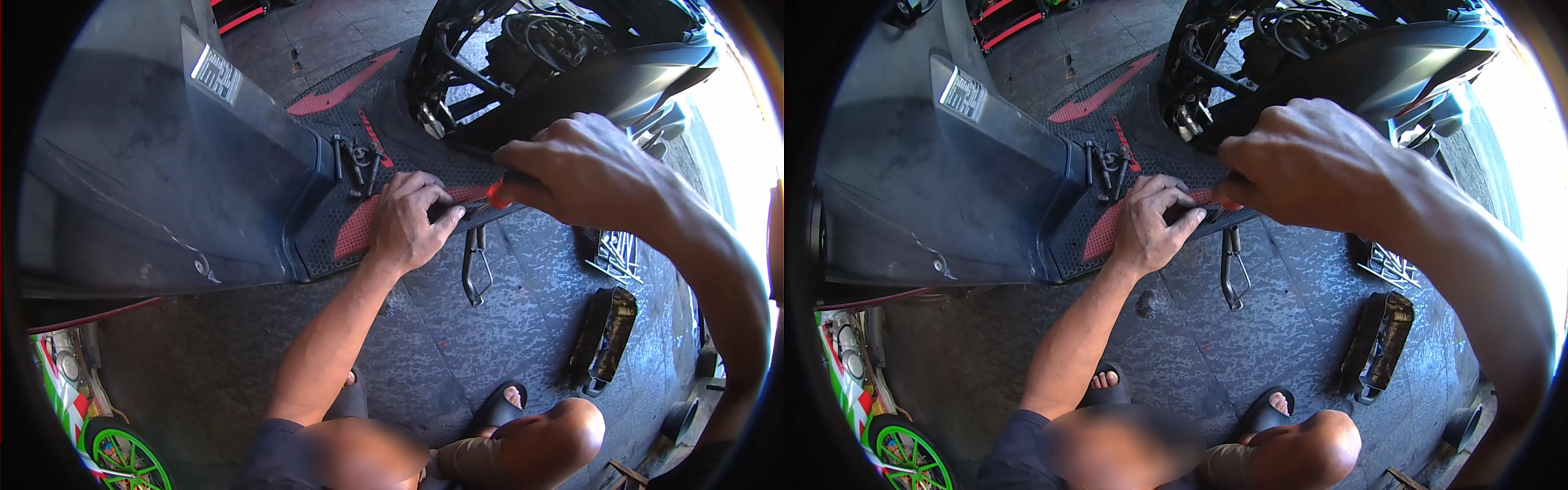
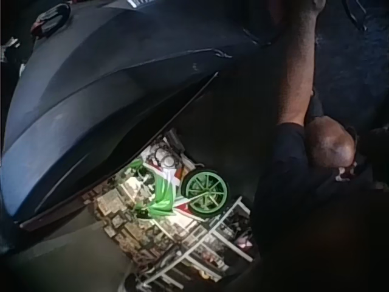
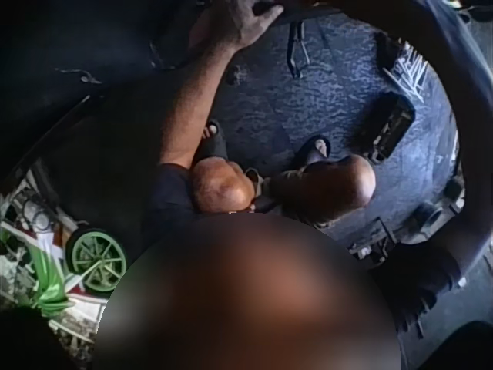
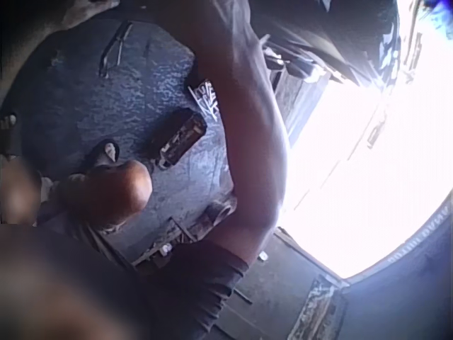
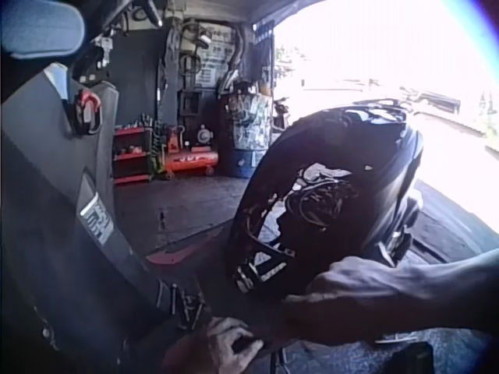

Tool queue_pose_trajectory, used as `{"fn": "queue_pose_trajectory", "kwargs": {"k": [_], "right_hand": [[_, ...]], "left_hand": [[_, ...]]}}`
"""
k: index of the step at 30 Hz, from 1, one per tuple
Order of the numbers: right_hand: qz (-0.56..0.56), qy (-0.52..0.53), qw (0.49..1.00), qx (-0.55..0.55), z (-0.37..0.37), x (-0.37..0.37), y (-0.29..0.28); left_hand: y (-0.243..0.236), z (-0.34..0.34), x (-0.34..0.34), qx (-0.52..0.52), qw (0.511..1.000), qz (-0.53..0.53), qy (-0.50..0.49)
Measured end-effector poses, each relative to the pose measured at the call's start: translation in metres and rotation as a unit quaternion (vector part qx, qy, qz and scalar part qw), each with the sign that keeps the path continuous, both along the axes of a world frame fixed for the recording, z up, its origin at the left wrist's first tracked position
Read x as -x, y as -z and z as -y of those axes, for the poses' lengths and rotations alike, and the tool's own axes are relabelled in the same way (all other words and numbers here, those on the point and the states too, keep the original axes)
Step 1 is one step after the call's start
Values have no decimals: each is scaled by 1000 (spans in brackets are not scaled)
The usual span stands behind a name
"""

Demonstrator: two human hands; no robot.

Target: Remove and secure motorcycle fairing panels using a T-handle wrench and a screwdriver.

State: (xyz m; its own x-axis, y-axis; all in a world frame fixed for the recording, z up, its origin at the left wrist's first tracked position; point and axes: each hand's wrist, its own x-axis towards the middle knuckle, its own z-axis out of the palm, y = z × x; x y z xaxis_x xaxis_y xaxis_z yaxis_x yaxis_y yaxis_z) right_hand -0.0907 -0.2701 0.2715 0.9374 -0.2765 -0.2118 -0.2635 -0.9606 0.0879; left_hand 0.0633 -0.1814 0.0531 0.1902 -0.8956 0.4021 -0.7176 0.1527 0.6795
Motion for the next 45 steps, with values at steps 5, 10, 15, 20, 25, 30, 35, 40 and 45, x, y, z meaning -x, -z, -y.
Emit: {"fn": "queue_pose_trajectory", "kwargs": {"k": [5,10,15,20,25,30,35,40,45], "right_hand": [[215,-108,970,-22,3,7,18],[19,20,1000,4,-3,-7,-8],[112,-27,992,-60,-5,2,8],[48,10,999,-13,-3,-2,8],[33,112,992,-40,-1,6,7],[76,-24,997,4,5,3,12],[61,126,987,-77,0,-6,8],[71,-116,991,4,2,6,19],[73,9,997,7,-3,-12,13]], "left_hand": [[3,-6,-9,5,1000,16,-19],[-7,-1,-4,-2,1000,8,-6],[2,-3,-4,13,1000,11,-9],[-2,-4,-8,4,1000,4,-3],[-3,-4,-6,8,1000,4,-2],[-3,-1,-3,1,1000,-4,3],[2,-5,-8,0,1000,2,-4],[-1,-4,-5,-1,1000,4,2],[-3,-4,-7,2,1000,-1,0]]}}
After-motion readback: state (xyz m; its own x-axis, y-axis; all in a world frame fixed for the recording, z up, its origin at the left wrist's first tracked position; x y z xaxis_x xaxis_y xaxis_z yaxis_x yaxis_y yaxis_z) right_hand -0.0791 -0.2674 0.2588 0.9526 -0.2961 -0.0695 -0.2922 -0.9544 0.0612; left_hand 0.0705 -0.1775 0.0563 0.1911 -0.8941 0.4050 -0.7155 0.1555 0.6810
